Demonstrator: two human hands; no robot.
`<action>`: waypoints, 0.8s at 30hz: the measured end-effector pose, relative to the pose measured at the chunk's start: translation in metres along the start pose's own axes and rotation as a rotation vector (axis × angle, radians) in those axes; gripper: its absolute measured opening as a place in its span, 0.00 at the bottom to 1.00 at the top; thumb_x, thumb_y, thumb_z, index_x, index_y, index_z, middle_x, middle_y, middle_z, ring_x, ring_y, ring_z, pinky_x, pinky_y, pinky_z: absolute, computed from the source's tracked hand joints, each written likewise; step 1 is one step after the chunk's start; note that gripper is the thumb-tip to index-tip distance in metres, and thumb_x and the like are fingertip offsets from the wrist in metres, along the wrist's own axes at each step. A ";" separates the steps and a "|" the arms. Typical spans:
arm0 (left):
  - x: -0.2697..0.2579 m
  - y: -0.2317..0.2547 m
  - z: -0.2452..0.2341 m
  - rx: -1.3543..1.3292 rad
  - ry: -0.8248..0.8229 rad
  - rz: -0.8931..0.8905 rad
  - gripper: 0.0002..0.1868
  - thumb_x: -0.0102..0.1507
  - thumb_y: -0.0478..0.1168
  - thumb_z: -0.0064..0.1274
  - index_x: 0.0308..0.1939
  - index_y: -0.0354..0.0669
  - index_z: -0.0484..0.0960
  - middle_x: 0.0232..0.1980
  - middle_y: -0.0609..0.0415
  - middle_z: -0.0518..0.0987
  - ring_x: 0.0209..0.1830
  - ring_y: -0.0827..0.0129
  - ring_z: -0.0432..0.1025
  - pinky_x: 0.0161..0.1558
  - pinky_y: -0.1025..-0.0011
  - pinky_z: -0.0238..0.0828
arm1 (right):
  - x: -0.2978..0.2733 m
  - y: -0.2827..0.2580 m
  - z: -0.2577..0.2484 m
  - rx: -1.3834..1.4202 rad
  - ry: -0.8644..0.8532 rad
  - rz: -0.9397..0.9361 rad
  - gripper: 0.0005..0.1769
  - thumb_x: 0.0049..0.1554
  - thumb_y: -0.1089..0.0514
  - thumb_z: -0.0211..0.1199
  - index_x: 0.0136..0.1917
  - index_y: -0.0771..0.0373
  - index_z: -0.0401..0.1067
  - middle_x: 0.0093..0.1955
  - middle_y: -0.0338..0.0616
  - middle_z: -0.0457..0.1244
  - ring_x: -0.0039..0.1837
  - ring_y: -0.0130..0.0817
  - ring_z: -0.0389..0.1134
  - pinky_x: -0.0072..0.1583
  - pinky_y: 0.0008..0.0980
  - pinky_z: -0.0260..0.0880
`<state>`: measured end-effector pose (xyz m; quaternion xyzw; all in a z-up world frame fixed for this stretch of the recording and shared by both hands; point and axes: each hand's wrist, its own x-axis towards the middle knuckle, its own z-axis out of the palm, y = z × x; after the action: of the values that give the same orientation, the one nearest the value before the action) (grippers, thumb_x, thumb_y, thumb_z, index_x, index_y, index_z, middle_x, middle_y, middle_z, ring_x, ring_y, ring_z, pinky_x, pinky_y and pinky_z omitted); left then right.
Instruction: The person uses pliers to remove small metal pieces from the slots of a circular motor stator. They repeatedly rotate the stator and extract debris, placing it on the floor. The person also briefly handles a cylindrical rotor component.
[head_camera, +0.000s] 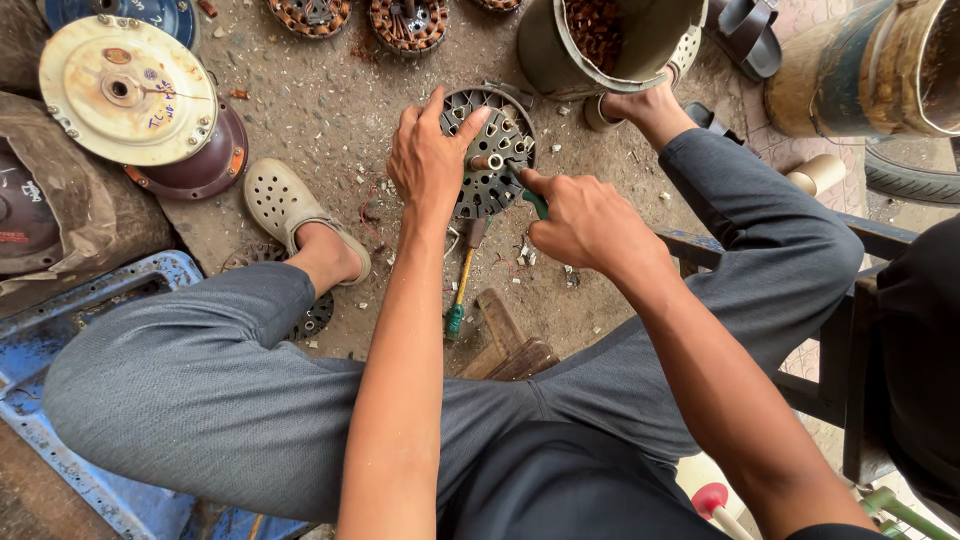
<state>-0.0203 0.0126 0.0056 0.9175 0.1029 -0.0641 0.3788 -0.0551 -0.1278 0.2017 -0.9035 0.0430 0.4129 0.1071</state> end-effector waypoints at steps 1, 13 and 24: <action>0.001 0.000 0.001 0.006 0.002 0.001 0.45 0.58 0.76 0.51 0.66 0.48 0.77 0.53 0.44 0.80 0.49 0.51 0.76 0.43 0.55 0.74 | 0.001 0.001 0.001 -0.010 0.002 0.002 0.47 0.43 0.63 0.51 0.78 0.51 0.59 0.42 0.69 0.68 0.45 0.55 0.73 0.57 0.50 0.72; 0.007 0.010 -0.001 0.040 -0.041 -0.065 0.44 0.59 0.74 0.51 0.67 0.49 0.77 0.49 0.45 0.79 0.45 0.54 0.77 0.39 0.57 0.73 | -0.004 0.008 0.076 -0.083 0.245 0.015 0.46 0.53 0.61 0.53 0.83 0.50 0.45 0.51 0.64 0.60 0.39 0.52 0.69 0.41 0.49 0.74; 0.000 0.008 -0.004 0.020 0.030 -0.018 0.40 0.60 0.72 0.53 0.65 0.49 0.79 0.51 0.43 0.80 0.48 0.47 0.77 0.43 0.52 0.73 | 0.008 0.037 0.072 0.177 0.289 -0.086 0.46 0.47 0.60 0.56 0.80 0.49 0.56 0.50 0.69 0.63 0.54 0.67 0.67 0.59 0.57 0.66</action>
<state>-0.0185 0.0101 0.0138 0.9212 0.1161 -0.0546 0.3673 -0.1085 -0.1472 0.1440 -0.9414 0.0555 0.2685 0.1966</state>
